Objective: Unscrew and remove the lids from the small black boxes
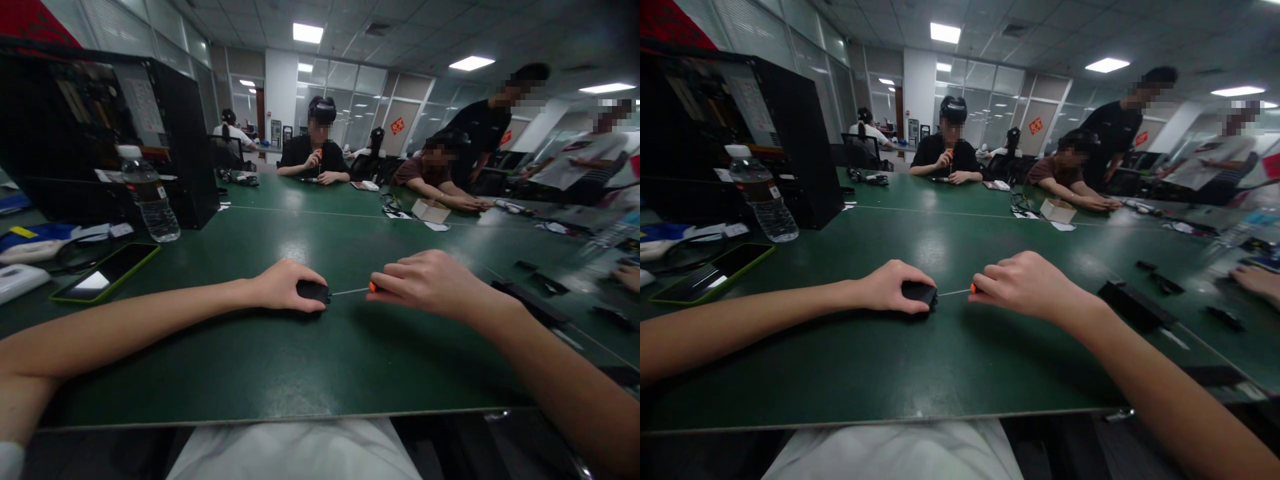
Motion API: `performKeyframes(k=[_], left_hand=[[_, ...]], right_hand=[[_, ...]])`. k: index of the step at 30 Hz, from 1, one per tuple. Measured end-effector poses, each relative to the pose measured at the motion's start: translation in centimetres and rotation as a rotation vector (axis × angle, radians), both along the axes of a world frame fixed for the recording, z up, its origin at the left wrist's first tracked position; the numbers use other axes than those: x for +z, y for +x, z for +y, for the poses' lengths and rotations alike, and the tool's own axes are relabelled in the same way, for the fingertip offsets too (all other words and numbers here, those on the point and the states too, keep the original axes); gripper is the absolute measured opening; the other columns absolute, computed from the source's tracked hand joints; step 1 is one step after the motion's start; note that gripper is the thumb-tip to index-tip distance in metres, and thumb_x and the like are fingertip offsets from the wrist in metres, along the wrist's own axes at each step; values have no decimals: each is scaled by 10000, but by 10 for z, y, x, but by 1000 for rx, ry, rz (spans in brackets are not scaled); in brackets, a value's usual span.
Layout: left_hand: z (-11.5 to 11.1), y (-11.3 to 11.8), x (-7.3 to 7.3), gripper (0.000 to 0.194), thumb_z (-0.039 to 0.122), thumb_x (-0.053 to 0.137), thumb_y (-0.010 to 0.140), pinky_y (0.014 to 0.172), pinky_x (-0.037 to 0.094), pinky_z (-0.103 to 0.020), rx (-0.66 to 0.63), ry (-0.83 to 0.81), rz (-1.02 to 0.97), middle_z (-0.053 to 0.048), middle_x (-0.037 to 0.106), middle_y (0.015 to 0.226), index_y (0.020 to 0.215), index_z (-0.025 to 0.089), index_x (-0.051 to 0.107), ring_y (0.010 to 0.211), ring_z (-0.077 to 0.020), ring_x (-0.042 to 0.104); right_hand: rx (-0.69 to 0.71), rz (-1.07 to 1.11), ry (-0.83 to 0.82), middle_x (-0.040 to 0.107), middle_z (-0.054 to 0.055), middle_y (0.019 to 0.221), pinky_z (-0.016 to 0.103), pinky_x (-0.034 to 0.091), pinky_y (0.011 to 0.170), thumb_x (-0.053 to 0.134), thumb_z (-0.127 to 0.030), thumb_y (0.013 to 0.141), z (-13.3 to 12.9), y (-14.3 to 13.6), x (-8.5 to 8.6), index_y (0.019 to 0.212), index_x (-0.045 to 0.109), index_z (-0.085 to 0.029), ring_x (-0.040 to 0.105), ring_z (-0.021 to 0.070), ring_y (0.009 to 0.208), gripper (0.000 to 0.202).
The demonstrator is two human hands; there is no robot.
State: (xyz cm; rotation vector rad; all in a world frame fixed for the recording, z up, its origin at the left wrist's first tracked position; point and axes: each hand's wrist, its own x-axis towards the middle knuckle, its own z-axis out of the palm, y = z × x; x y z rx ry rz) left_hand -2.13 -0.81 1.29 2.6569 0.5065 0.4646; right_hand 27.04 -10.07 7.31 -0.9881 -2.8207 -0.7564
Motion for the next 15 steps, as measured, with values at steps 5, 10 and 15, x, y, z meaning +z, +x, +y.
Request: performKeyframes(k=[5, 10, 15], left_hand=[[0, 0, 1, 473, 505, 756, 849, 789, 484, -264, 4, 2, 9, -73, 799, 1054, 1180, 167, 761, 913, -218, 741], [0, 0, 1, 475, 525, 745, 859, 777, 482, -262, -9, 5, 12, -71, 799, 1049, 1181, 177, 759, 907, -217, 739], [0, -1, 2, 480, 523, 739, 867, 779, 482, -265, -17, 4, 12, -75, 796, 1066, 1195, 172, 752, 920, -219, 737]], right_hand=[[-136, 95, -319, 729, 61, 726, 313, 293, 563, 527, -492, 1017, 8, -10, 15, 884, 779, -194, 590, 141, 571, 412], [-340, 377, -770, 653, 18, 642, 280, 329, 542, 527, -661, 942, 25, -2, 0, 853, 804, -163, 486, 127, 550, 576], [-408, 552, -1075, 557, 2, 614, 266, 282, 515, 547, -732, 883, 38, 8, -24, 835, 797, -146, 396, 114, 553, 638]])
